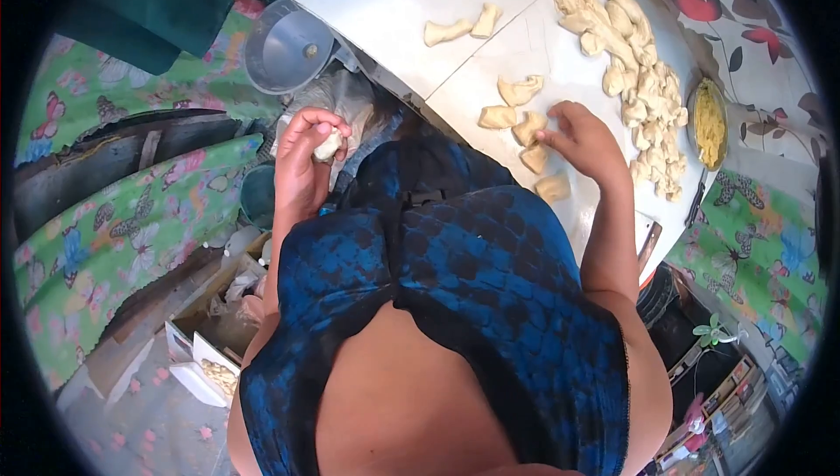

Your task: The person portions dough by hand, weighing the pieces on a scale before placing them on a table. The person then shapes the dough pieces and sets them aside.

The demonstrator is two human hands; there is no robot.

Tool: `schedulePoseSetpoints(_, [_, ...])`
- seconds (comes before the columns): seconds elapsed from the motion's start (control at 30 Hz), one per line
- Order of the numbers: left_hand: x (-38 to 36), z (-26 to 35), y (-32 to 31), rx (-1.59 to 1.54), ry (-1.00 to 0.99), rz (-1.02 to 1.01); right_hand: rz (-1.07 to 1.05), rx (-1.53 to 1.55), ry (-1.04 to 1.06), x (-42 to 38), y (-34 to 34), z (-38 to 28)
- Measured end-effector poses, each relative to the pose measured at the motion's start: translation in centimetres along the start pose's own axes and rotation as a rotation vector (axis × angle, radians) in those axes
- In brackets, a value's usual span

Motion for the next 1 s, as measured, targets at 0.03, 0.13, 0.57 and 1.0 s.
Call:
schedulePoseSetpoints(0.03, [-0.1,-0.2,0.1,-0.001,0.004,-0.001,0.107,0.024,0.084,0.0,-0.4,-0.3])
schedulePoseSetpoints(0.13, [0.1,-0.2,0.1,0.0,-0.017,-0.015,0.314,-0.064,0.337,0.2,-0.5,-1.9])
schedulePoseSetpoints(0.57, [-0.1,0.0,0.5,0.009,-0.022,0.005,0.281,0.794,0.672,10.3,12.8,-16.5])
schedulePoseSetpoints(1.0, [-1.2,-0.2,2.1,-0.048,-0.046,0.144,0.228,0.015,0.806,23.1,13.5,-33.9])
Point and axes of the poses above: each hand's wrist, its own x-axis towards the middle knuckle, its own y-axis out of the back of the hand, z = x × y, the point moved 4 cm from there along x, towards the middle knuckle, and after that the axes turned 1 degree about -x, right-handed, at the moved point
